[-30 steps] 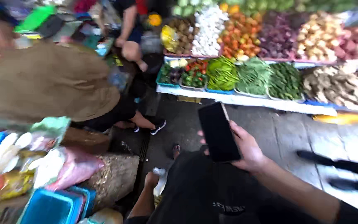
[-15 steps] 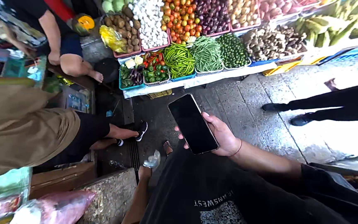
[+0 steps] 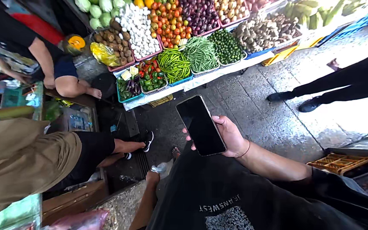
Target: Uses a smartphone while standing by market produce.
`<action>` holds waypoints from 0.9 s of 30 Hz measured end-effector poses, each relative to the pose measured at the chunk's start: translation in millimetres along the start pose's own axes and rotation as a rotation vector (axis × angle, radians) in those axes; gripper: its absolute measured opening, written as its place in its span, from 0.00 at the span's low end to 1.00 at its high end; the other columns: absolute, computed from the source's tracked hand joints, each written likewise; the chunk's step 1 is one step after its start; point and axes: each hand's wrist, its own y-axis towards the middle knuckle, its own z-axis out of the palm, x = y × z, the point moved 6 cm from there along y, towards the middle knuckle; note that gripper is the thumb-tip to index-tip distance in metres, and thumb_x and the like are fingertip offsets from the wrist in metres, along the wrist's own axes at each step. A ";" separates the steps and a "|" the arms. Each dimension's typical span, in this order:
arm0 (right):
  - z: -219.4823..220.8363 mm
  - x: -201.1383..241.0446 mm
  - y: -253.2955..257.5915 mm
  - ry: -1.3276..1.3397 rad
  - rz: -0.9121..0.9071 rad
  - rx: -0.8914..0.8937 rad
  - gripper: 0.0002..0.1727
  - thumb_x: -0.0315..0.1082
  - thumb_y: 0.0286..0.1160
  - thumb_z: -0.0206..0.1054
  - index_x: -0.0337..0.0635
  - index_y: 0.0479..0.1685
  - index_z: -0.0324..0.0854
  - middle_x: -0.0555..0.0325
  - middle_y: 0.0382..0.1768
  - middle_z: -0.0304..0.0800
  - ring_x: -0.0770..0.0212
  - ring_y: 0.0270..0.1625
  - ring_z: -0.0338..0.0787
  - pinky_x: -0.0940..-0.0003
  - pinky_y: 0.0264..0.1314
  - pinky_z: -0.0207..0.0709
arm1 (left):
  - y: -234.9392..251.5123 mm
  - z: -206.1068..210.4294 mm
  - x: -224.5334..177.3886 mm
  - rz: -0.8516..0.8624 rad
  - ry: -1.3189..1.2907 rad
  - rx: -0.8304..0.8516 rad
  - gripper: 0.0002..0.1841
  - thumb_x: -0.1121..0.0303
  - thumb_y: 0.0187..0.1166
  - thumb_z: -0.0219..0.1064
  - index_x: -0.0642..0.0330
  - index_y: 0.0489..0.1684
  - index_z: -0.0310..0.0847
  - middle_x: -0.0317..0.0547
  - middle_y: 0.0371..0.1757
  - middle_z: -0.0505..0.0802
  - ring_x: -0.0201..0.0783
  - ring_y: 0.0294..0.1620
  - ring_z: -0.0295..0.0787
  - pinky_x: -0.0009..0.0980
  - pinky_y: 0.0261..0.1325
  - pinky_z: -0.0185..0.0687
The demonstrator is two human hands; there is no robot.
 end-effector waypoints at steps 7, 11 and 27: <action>-3.1 2.3 2.8 0.009 0.008 -0.002 0.33 0.63 0.80 0.52 0.50 0.72 0.78 0.39 0.69 0.84 0.41 0.67 0.87 0.43 0.65 0.83 | -26.5 20.4 16.2 -0.052 0.006 0.080 0.23 0.54 0.84 0.65 0.70 0.57 0.86 0.68 0.61 0.90 0.62 0.67 0.86 0.61 0.70 0.77; -2.6 1.7 6.7 0.039 0.030 0.039 0.34 0.62 0.80 0.53 0.47 0.74 0.75 0.36 0.71 0.82 0.39 0.68 0.86 0.41 0.66 0.82 | -22.4 32.3 25.9 -0.064 0.000 0.059 0.24 0.52 0.82 0.66 0.69 0.55 0.87 0.67 0.59 0.91 0.61 0.65 0.88 0.60 0.68 0.79; -2.5 29.3 -2.4 -0.392 -0.194 -0.257 0.25 0.46 0.82 0.43 0.45 0.61 0.81 0.52 0.48 0.94 0.61 0.52 0.93 0.60 0.59 0.88 | -18.8 32.0 7.2 -0.038 -0.072 0.042 0.22 0.57 0.81 0.69 0.71 0.55 0.86 0.68 0.58 0.91 0.61 0.64 0.88 0.59 0.68 0.79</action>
